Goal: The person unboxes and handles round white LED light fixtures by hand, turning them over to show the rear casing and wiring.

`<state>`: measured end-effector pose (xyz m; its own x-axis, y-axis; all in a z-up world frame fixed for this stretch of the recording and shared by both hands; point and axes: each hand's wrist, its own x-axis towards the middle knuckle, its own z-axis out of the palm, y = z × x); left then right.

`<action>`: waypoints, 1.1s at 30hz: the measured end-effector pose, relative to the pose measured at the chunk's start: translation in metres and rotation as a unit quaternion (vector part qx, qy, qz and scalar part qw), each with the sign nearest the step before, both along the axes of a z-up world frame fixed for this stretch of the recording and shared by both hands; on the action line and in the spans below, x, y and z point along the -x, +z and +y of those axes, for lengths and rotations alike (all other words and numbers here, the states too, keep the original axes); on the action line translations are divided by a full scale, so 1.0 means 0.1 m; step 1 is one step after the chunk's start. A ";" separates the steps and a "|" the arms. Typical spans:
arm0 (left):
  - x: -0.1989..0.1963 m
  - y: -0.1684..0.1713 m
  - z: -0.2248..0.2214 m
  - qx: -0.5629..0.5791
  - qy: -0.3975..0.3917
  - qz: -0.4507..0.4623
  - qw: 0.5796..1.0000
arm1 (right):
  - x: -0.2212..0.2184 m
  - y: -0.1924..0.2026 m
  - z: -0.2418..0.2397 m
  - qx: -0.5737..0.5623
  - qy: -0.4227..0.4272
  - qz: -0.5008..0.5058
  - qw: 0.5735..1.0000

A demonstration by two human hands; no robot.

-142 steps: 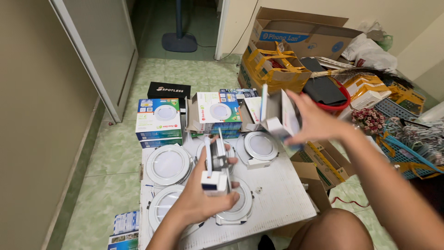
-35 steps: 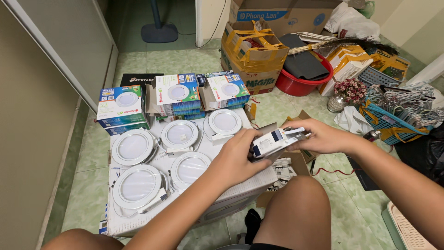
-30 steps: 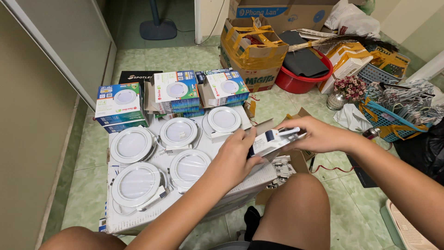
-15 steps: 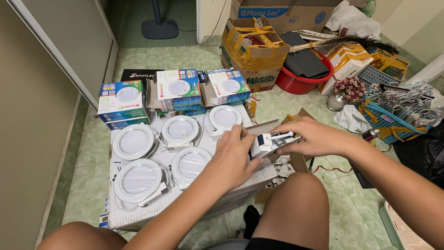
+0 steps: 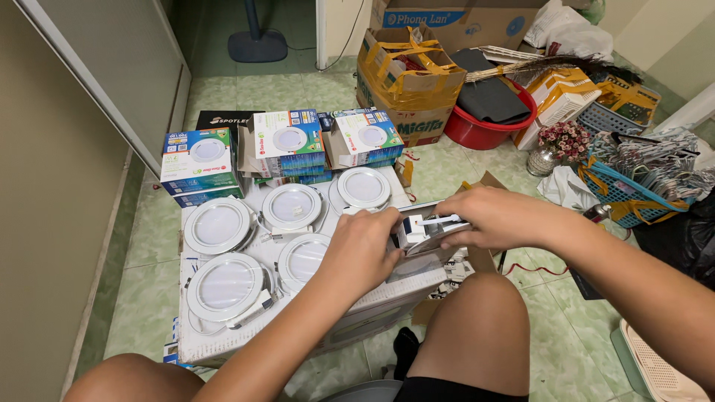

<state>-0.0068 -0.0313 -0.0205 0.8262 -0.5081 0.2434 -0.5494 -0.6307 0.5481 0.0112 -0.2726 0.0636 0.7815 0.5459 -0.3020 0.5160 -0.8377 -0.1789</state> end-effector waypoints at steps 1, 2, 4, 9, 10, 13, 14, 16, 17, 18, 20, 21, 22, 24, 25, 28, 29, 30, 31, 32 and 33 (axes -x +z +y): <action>0.00 0.00 -0.01 0.000 0.000 0.000 1.000 | 0.01 -0.02 0.00 0.000 0.000 0.000 1.000; -0.01 0.00 -0.01 0.002 -0.005 -0.001 1.000 | 0.01 -0.02 0.01 -0.018 -0.007 0.001 1.000; -0.02 0.01 0.00 0.003 -0.008 -0.003 1.000 | 0.03 -0.04 0.02 -0.036 -0.012 0.002 0.999; 0.00 0.02 0.01 -0.017 -0.030 0.023 0.999 | 0.07 -0.15 -0.04 -0.057 -0.014 -0.027 0.998; 0.01 0.04 0.01 -0.018 -0.031 0.025 0.999 | 0.09 -0.13 -0.02 -0.057 -0.015 -0.025 0.998; 0.02 0.14 0.02 -0.032 -0.038 0.031 0.998 | 0.10 -0.07 0.02 0.018 -0.008 -0.028 0.999; 0.05 0.22 0.03 -0.002 -0.045 0.060 0.997 | 0.10 -0.06 0.03 0.049 -0.003 -0.030 0.998; 0.11 0.26 0.04 0.027 -0.053 0.088 0.994 | 0.08 -0.08 0.04 0.080 0.001 -0.032 0.996; 0.13 0.24 0.04 0.030 -0.055 0.063 0.996 | 0.05 -0.11 0.04 0.095 0.011 -0.036 0.995; 0.15 0.22 0.05 0.033 -0.057 0.040 0.997 | 0.02 -0.14 0.04 0.109 0.022 -0.039 0.993; 0.18 0.22 0.05 0.030 -0.050 0.035 0.998 | -0.01 -0.23 -0.05 0.073 0.015 -0.029 0.997; 0.19 0.21 0.05 0.028 -0.043 0.030 0.998 | -0.02 -0.28 -0.09 0.038 0.009 -0.018 0.999; 0.19 0.19 0.04 0.028 -0.044 0.031 0.998 | 0.02 -0.21 -0.06 0.038 0.009 -0.017 0.999; 0.18 0.15 0.03 0.029 -0.024 0.028 0.999 | 0.11 -0.08 -0.01 -0.037 0.007 -0.029 0.999; 0.18 0.18 0.03 0.029 -0.024 0.029 0.999 | 0.11 -0.08 -0.04 -0.037 0.006 -0.028 0.999; 0.20 0.21 0.01 0.014 -0.019 0.039 0.999 | 0.14 -0.11 -0.11 -0.076 0.007 -0.039 0.996; 0.20 0.20 0.00 0.016 -0.017 0.030 0.999 | 0.15 -0.12 -0.11 -0.060 0.005 -0.041 0.997; 0.20 0.20 -0.02 0.017 -0.015 0.022 0.999 | 0.15 -0.12 -0.12 -0.043 0.003 -0.044 0.998; 0.21 0.21 -0.02 0.017 -0.017 0.022 0.999 | 0.16 -0.13 -0.13 -0.044 0.001 -0.044 0.998; 0.22 0.22 -0.02 0.013 -0.019 0.013 1.000 | 0.17 -0.14 -0.13 -0.028 0.003 -0.052 0.998; 0.23 0.23 -0.02 0.010 -0.020 0.003 1.000 | 0.18 -0.15 -0.13 -0.012 0.006 -0.060 0.998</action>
